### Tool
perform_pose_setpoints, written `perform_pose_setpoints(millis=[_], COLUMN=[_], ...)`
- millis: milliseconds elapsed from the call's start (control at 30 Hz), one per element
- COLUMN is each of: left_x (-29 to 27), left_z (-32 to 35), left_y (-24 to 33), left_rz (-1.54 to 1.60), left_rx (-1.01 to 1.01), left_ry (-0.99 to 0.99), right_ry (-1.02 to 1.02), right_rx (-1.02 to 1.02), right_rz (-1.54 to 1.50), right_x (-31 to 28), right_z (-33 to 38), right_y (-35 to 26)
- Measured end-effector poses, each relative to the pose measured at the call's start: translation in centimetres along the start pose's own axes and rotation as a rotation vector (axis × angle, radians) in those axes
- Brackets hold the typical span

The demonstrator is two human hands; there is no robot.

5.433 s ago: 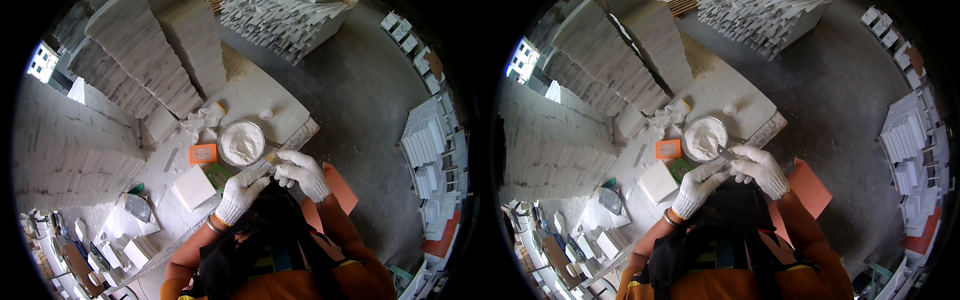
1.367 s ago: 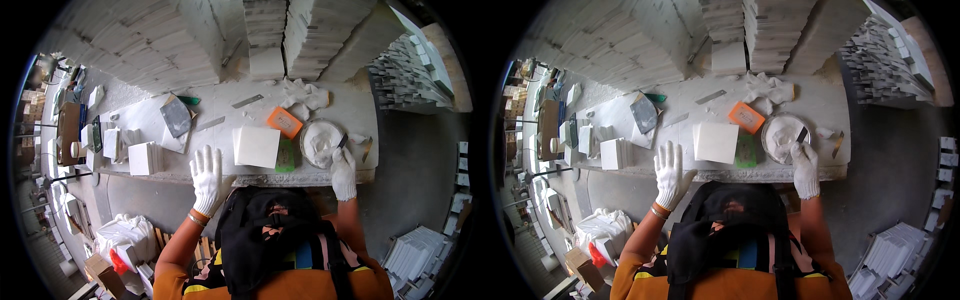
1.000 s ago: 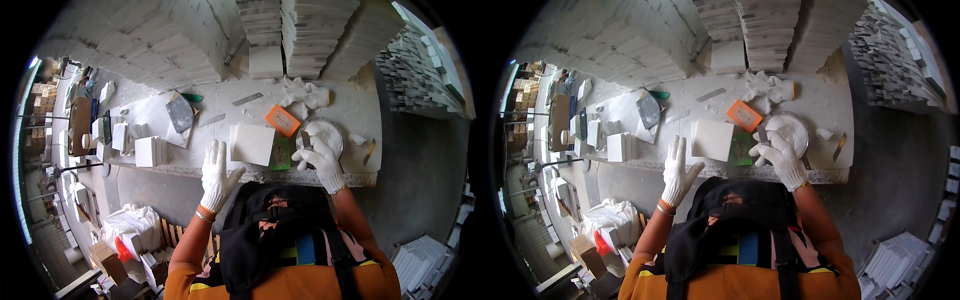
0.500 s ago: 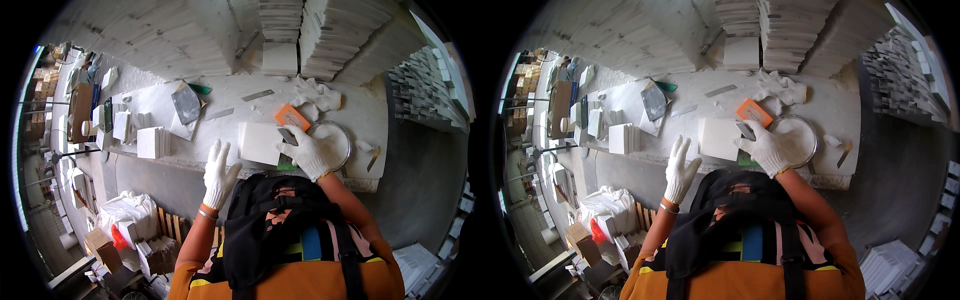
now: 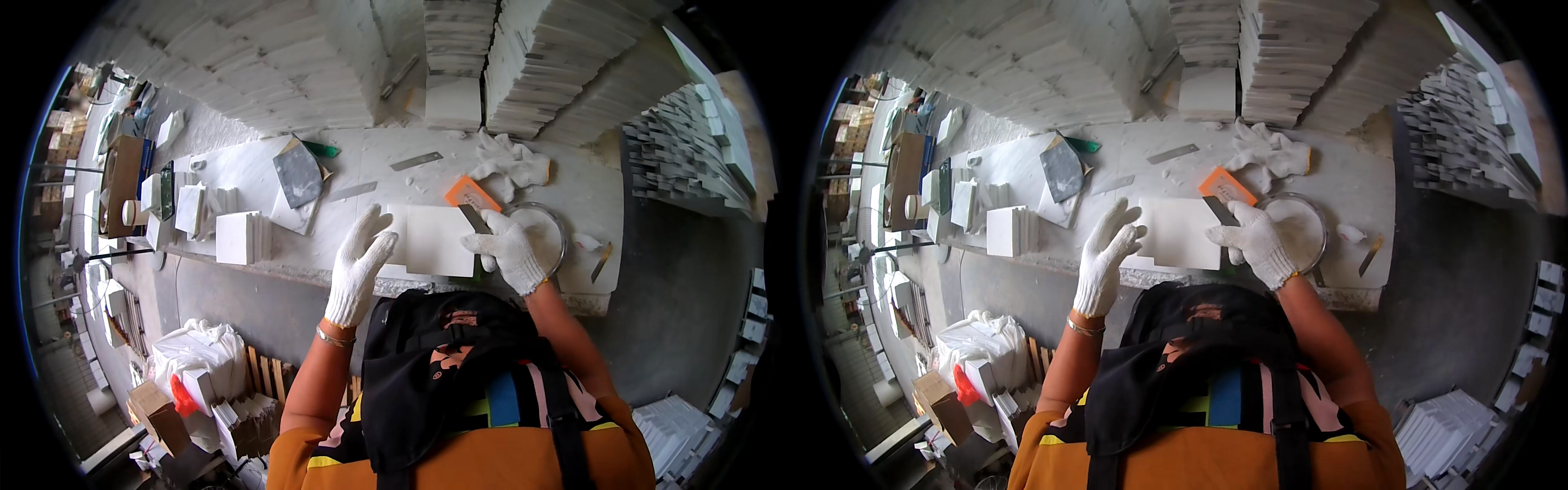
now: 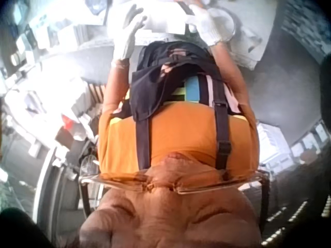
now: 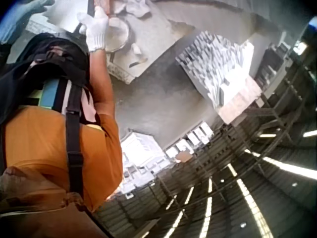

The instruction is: The person repeatedly scoops a white paste from a metal bowl using a small metal spatula and spreads it onto the edges of small white square tiles. They handle each tile individually, applying the paste to multiple sides before placing the tile down.

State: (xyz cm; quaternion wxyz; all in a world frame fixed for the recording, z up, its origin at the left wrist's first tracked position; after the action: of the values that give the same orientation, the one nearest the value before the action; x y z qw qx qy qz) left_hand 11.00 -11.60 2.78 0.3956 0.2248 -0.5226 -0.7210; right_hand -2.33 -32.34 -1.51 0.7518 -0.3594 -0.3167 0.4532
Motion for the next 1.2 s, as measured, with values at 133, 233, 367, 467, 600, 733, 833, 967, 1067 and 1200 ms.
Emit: perform_pose_setpoints(millis=[133,233,367,467,600,733,833,967,1067,1200], left_x=[4.1,5.9,8.2,8.2,8.8,9.7,10.0,9.8,10.2,9.9], left_z=[-0.4,-0.3,-0.1,0.0,0.4,0.8,1.2,1.4,1.5,1.1], left_y=[-1.1,-1.8,-1.3,-2.1,-1.9,-1.0,-0.8,-1.4,-1.5,-2.0], left_rz=[0.294,0.313,0.598,0.619,0.652,0.654,0.632,0.63,0.665,0.676], left_rx=[-0.298,-0.246,-0.225,-0.224,-0.195,-0.178,-0.182,-0.184,-0.23,-0.224], left_ry=[-0.379,-0.404,-0.253,-0.197,-0.134,-0.19,-0.203,-0.206,-0.2,-0.193], right_ry=[-0.108,-0.044,0.256,0.43,0.475,0.495,0.569,0.736,0.794,0.703], right_rx=[-0.065,-0.188,-0.326,-0.598,-0.87,-0.832,-0.886,-0.935,-0.738,-0.64], right_rz=[0.001,-0.019,0.041,0.254,0.616,0.787,0.786,0.703,0.504,0.284], right_x=[0.1,-0.2,-5.1,-4.2,-0.8,1.0,-0.3,-3.2,-5.9,-8.0], right_z=[2.7,4.5,4.4,7.6,9.5,9.6,9.1,8.9,8.3,7.4], right_y=[-4.2,-7.0,-4.4,-6.4,-6.4,-6.7,-6.8,-7.9,-6.9,-4.0])
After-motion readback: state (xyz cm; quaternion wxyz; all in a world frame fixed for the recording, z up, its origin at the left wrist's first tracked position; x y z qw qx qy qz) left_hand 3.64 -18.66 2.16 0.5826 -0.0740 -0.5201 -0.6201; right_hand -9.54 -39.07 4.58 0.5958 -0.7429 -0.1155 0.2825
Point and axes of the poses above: each hand's wrist, its own z-axis away from the middle knuckle, its own x-axis out of the palm, y = z × x, the point moved 7 cm from there along -z, towards the middle knuckle, and after that the axes turned 3 degrees about z, right-handed, at the moved point
